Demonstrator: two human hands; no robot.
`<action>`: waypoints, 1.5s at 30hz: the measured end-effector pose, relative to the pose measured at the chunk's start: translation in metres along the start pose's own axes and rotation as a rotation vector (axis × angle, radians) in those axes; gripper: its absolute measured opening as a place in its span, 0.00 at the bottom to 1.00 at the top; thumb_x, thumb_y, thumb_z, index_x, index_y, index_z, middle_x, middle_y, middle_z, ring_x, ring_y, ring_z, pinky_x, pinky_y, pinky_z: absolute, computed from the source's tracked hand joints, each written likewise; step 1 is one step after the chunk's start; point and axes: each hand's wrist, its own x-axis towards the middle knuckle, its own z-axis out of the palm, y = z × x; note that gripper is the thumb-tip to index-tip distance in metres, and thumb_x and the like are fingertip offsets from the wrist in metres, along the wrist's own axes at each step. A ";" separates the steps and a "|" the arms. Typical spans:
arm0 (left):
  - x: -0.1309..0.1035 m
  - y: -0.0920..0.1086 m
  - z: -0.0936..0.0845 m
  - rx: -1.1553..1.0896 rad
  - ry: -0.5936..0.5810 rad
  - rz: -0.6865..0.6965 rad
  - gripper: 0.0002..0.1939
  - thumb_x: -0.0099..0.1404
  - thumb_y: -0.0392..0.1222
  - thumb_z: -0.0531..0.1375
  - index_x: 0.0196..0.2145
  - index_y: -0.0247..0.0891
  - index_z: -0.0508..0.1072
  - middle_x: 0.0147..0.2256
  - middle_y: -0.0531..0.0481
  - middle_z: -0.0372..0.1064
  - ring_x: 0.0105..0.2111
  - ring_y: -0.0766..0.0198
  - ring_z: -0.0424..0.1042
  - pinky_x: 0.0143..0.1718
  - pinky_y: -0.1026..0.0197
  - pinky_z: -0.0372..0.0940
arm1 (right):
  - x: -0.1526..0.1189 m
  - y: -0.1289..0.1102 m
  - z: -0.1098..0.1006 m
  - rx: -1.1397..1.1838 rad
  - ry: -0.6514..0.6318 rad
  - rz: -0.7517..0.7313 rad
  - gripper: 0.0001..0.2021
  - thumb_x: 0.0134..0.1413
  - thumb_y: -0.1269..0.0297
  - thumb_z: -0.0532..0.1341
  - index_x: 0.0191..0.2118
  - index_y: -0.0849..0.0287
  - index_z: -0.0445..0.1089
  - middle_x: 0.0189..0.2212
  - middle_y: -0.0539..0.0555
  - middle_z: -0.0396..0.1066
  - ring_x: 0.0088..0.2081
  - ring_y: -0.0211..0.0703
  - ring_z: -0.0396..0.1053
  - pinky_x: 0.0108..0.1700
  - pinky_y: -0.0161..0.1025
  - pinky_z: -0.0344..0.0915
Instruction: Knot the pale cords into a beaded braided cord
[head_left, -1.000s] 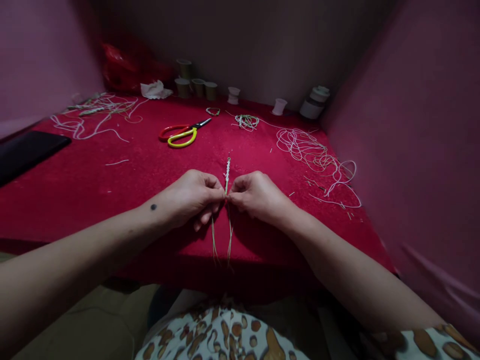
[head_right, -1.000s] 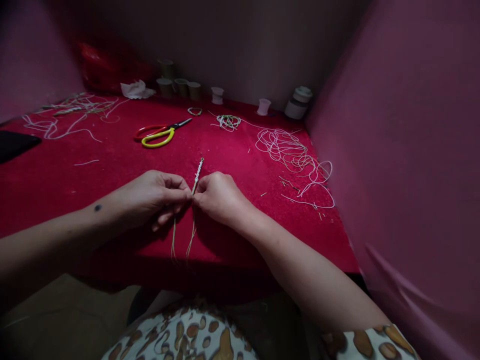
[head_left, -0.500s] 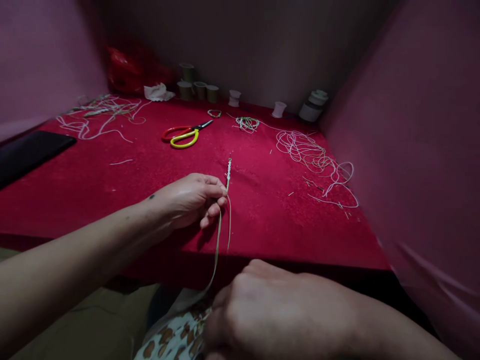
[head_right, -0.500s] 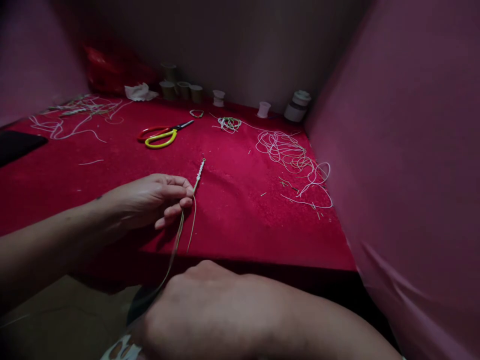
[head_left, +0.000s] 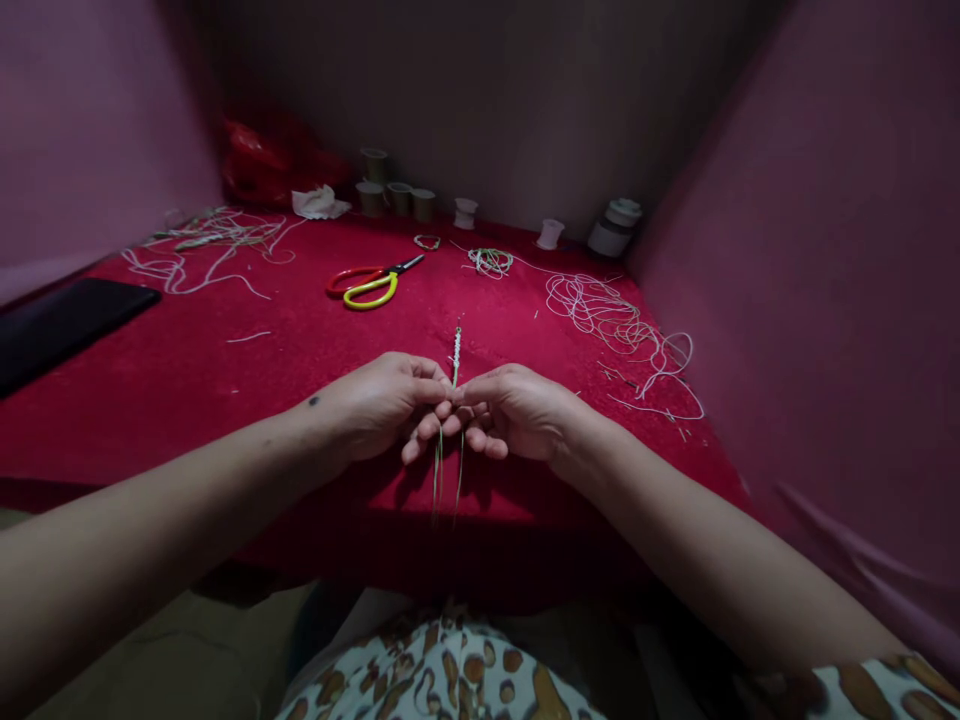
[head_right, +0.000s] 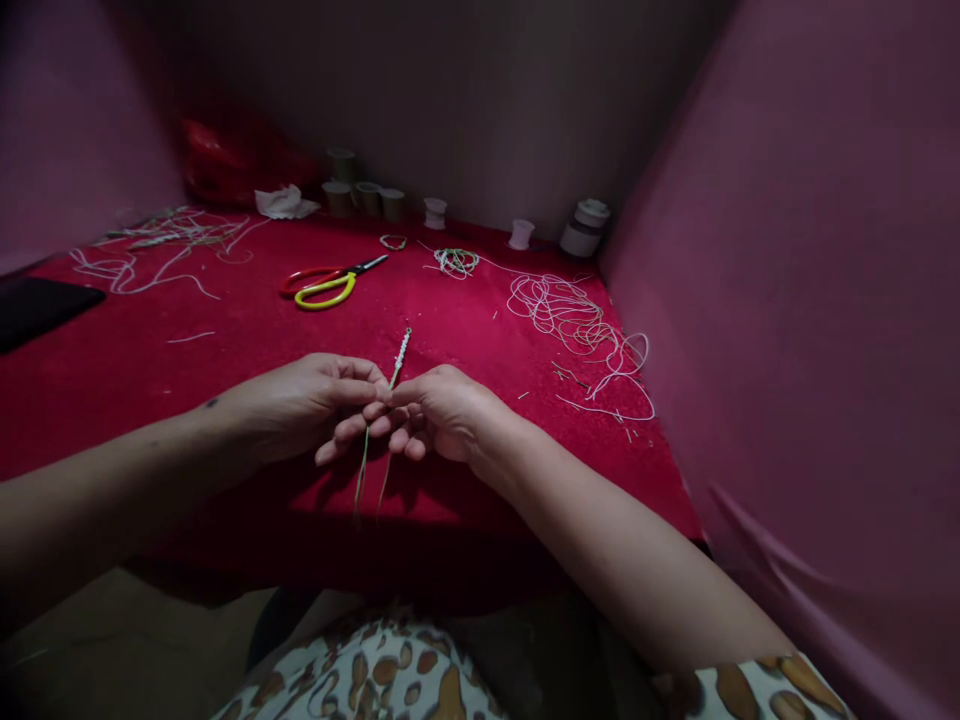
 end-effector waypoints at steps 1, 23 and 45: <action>0.000 0.000 0.000 0.001 -0.001 0.000 0.10 0.58 0.31 0.55 0.20 0.37 0.66 0.11 0.55 0.61 0.07 0.72 0.55 0.06 0.70 0.53 | 0.002 -0.001 0.001 0.013 0.000 0.008 0.11 0.58 0.76 0.51 0.27 0.68 0.66 0.17 0.51 0.67 0.13 0.30 0.60 0.11 0.26 0.52; 0.002 -0.010 -0.009 0.176 -0.024 0.030 0.11 0.62 0.40 0.54 0.22 0.37 0.63 0.11 0.53 0.66 0.07 0.68 0.61 0.07 0.69 0.54 | 0.011 -0.002 -0.004 -0.423 0.170 -0.126 0.12 0.48 0.71 0.61 0.20 0.59 0.58 0.10 0.40 0.52 0.09 0.27 0.48 0.09 0.28 0.41; 0.004 0.005 -0.029 0.303 -0.079 -0.005 0.08 0.56 0.36 0.57 0.21 0.34 0.71 0.16 0.48 0.71 0.07 0.71 0.60 0.06 0.70 0.53 | 0.017 0.004 -0.013 -0.408 0.147 -0.164 0.11 0.45 0.70 0.62 0.20 0.59 0.57 0.10 0.41 0.52 0.09 0.28 0.48 0.09 0.28 0.41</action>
